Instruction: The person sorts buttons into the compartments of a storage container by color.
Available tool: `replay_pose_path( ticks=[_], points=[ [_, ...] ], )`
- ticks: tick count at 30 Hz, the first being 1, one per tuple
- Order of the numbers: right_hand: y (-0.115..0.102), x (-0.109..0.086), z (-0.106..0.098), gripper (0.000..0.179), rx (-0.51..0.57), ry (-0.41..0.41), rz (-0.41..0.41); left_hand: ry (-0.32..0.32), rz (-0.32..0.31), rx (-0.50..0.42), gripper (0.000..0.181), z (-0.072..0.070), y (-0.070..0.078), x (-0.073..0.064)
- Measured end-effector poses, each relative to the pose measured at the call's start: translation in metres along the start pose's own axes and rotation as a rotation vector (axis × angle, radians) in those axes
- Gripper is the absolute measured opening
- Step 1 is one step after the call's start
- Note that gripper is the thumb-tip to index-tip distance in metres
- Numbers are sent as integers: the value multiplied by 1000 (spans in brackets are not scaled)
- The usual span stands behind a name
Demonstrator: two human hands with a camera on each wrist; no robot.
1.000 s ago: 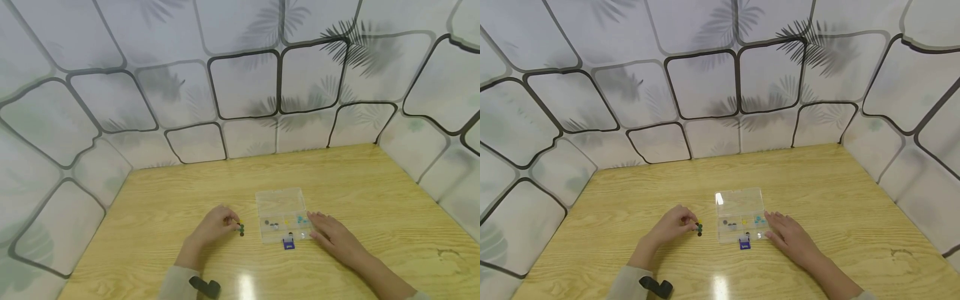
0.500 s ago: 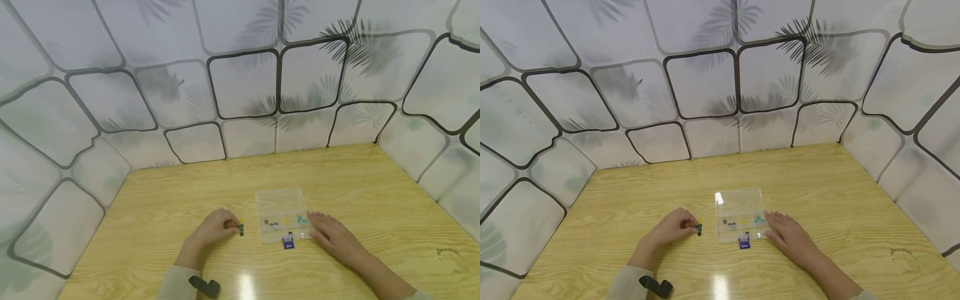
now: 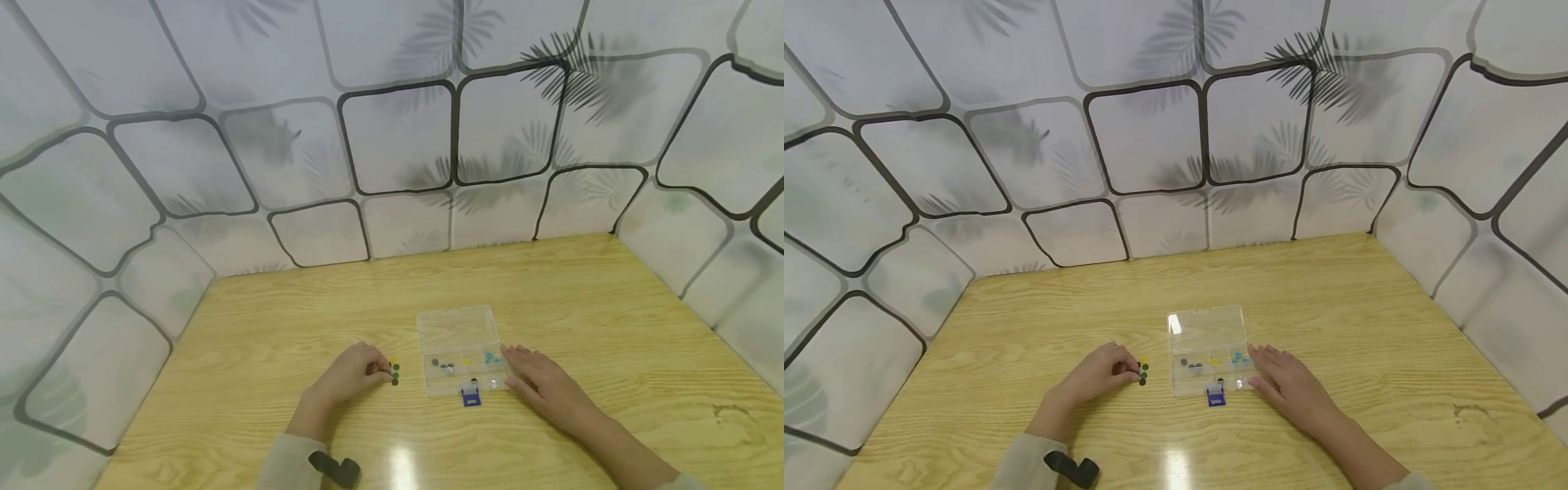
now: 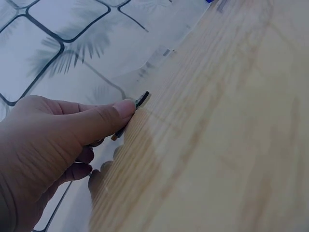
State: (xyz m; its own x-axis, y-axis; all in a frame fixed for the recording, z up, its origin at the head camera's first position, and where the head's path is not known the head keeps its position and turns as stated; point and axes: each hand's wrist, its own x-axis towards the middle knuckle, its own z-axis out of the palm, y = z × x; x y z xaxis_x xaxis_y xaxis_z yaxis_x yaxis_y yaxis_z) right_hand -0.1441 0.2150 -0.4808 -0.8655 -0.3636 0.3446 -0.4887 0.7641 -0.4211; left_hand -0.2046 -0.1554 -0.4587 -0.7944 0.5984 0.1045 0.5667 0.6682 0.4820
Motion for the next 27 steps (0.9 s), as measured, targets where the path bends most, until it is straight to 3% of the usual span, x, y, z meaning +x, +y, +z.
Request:
replay_pose_path(
  ticks=[9,16,27],
  points=[
    [0,0,0,49,10,3,-14,47,-31,-35,11,-2,6,2],
    [0,1,0,49,18,-3,-6,117,-25,28,7,-3,15,10],
    [2,1,1,50,-2,-22,20,163,53,76,10,3,34,29]
  ],
)
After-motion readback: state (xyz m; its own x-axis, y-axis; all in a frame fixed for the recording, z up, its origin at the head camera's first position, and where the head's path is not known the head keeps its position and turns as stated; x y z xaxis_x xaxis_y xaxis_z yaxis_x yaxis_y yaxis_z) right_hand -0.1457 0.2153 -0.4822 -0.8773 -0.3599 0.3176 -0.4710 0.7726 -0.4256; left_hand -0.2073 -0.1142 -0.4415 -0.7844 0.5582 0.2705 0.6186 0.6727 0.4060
